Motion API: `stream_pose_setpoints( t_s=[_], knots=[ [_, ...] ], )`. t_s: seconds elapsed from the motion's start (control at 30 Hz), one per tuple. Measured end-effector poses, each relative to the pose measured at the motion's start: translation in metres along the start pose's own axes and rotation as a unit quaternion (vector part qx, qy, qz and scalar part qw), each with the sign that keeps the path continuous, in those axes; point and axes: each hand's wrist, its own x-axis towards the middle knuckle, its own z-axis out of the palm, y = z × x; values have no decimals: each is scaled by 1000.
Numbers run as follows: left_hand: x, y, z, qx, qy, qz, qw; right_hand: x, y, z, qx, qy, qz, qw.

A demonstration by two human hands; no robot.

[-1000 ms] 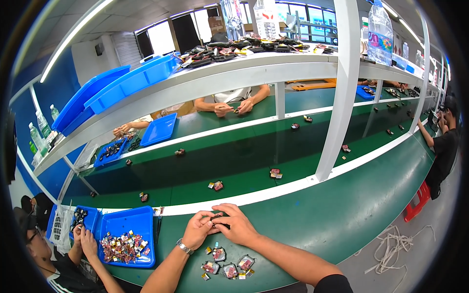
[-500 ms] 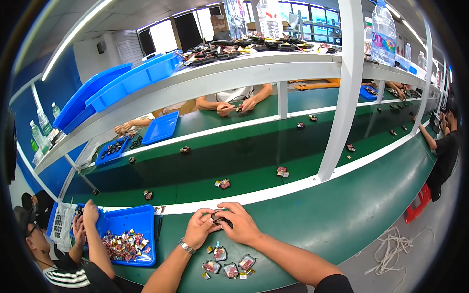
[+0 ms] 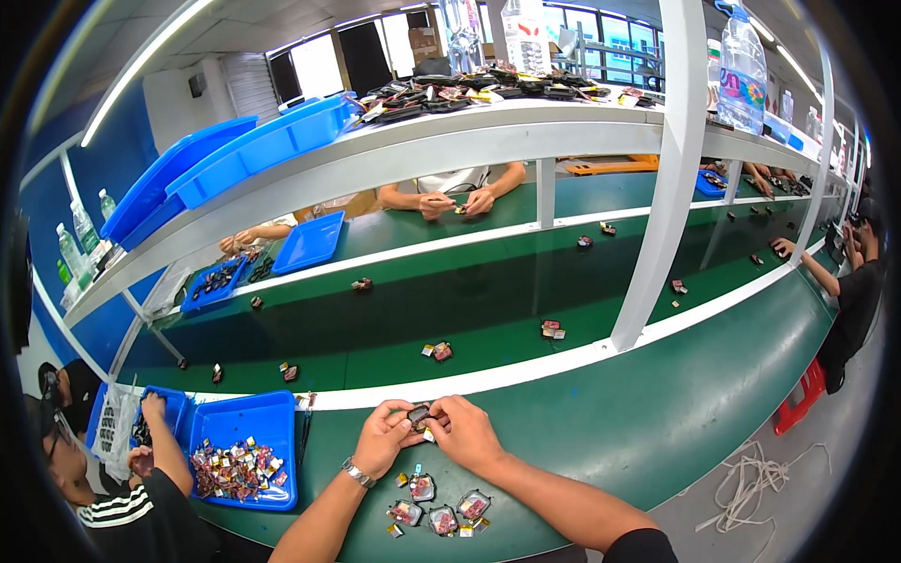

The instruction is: Assembling or sorting small electronics or components on a conveyor belt in a factory setting.

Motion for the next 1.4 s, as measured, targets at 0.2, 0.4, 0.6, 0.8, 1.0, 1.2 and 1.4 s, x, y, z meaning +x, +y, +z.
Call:
stream_pose_setpoints(
  t_s=[0.2, 0.4, 0.6, 0.8, 1.0, 1.2, 1.4],
  knots=[
    [-1, 0, 1, 9, 3, 2, 1000, -3, 0, 0, -92, 18, -90, 992],
    [-2, 0, 1, 17, 21, -6, 1000, -6, -2, 5, -121, 32, -117, 985],
    [-1, 1, 3, 19, 30, -11, 999, -6, 2, 9, -102, 40, -95, 989],
    [-2, 0, 2, 22, 25, -6, 999, -3, -4, 7, -26, 29, 21, 999],
    [-3, 0, 5, 47, 27, -7, 999, 2, 4, 0, 29, -17, 86, 996],
    [-2, 2, 4, 67, 14, -23, 997, 2, 8, -1, -1, -59, 90, 994],
    [-2, -2, -1, 38, 3, -2, 999, 3, 2, -6, 7, -64, 28, 997]
  ],
)
